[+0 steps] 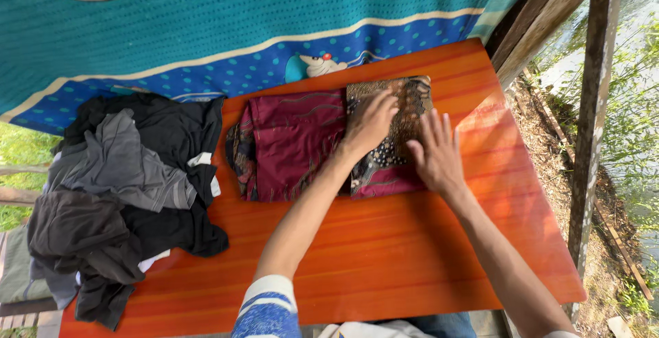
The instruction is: The person folds a patterned red shirt by smoothing the fabric, folding in the sleeves and sides, and bringing the bottom up to the top, eventually placing it on top of a pile of other clothes.
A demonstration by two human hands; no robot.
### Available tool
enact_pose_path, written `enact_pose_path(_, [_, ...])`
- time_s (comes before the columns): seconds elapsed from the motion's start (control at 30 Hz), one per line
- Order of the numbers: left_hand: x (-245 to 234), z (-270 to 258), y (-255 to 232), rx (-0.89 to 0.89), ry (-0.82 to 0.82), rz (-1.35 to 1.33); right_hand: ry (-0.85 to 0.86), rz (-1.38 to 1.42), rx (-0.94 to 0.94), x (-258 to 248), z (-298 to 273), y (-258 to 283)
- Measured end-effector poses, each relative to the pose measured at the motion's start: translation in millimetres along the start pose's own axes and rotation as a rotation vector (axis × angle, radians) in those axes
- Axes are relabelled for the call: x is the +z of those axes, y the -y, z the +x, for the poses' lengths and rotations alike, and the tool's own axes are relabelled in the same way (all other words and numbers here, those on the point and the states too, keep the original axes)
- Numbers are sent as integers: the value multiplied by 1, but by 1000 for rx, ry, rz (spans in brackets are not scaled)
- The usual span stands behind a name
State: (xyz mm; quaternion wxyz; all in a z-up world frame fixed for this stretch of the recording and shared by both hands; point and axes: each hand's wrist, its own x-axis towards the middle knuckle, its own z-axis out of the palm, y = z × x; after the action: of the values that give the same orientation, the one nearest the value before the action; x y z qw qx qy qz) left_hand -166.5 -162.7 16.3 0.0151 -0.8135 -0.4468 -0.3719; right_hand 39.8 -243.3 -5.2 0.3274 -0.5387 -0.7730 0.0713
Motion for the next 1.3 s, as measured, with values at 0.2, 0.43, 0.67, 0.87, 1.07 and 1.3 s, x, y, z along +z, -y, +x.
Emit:
enact_pose_path(0.2, [94, 56, 21, 107, 117, 51, 98, -208, -21, 17, -13, 18])
enact_pose_path(0.43, [116, 117, 28, -409, 537, 18, 128, -241, 6, 14, -11, 20])
enact_pose_path(0.67, [132, 106, 35, -397, 389, -78, 170, -252, 26, 8, -2, 12])
enact_pose_path(0.87, [121, 71, 22, 48, 168, -36, 103, -178, 43, 2, -11, 14])
enact_pose_path(1.07, [121, 40, 37, 95, 459, 127, 157, -219, -75, 0, -27, 23])
enact_pose_path(1.3, [109, 42, 49, -15, 192, 242, 165, -228, -67, -5, -35, 27])
